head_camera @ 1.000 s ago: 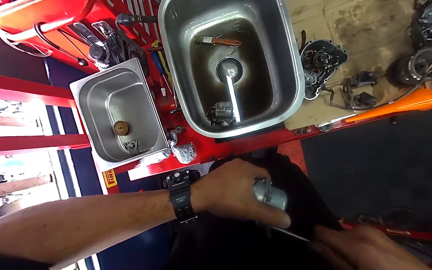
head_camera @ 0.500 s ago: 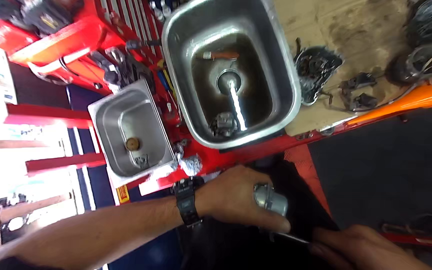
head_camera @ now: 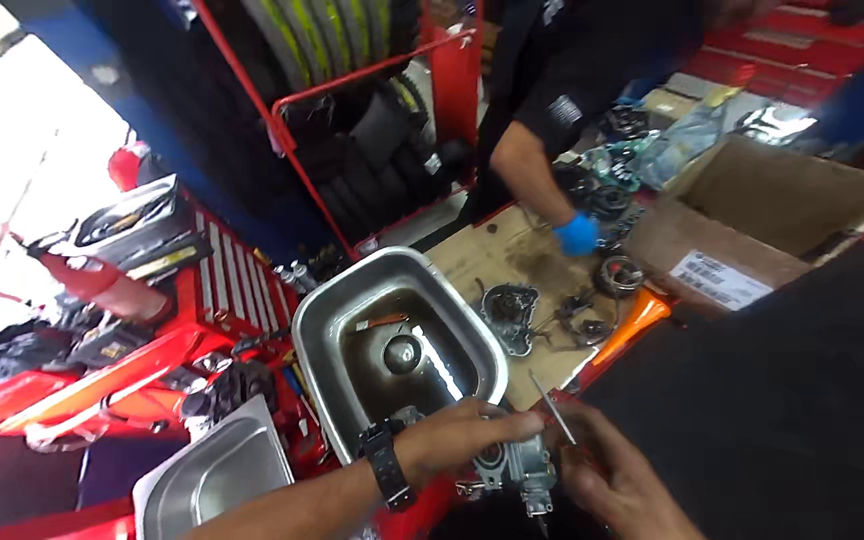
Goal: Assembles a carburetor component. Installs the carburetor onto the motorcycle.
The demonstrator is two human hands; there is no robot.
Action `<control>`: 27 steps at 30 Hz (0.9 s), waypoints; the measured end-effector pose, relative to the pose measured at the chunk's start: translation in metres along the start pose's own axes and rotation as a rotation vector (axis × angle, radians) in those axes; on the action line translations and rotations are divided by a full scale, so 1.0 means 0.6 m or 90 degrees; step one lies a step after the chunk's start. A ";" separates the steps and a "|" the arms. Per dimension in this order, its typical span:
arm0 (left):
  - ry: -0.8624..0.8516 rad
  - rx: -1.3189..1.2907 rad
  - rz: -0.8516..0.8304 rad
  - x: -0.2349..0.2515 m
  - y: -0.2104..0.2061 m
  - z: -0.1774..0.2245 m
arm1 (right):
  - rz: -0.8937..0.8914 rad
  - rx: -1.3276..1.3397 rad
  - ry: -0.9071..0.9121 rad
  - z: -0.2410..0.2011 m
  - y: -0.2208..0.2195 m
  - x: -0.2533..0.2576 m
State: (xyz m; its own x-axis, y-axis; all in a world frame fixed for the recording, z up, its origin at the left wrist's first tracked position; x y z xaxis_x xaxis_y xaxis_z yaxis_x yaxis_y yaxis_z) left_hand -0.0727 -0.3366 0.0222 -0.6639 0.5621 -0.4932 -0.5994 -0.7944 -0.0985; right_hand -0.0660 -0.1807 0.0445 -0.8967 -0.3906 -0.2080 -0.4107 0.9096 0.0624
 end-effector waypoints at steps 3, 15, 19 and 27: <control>0.003 0.015 -0.021 0.039 -0.029 0.022 | 0.061 0.066 0.008 0.035 0.015 0.004; -0.130 0.074 -0.137 0.173 -0.097 0.111 | 0.210 0.644 -0.098 0.116 0.120 -0.056; -0.428 0.319 -0.020 0.185 -0.101 0.231 | 0.181 0.810 -0.103 0.109 0.156 -0.067; -0.734 0.380 -0.177 0.256 -0.265 0.359 | 0.074 0.905 -0.144 0.078 0.265 -0.095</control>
State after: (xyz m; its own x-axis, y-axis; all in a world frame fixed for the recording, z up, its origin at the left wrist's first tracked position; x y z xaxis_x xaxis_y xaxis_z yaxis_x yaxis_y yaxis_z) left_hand -0.1756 -0.0742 0.1483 -0.3061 0.7963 0.5218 -0.6824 -0.5657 0.4629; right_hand -0.0723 -0.0073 0.0205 -0.8124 -0.3990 -0.4252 0.2905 0.3553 -0.8885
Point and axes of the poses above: each hand's wrist, its own x-axis towards the middle knuckle, its own y-axis out of the back of the hand, z = x × y, the point moved 10 cm from there along x, towards the middle knuckle, and after that the axes turned 11 degrees about -y, right-handed, at the moved point
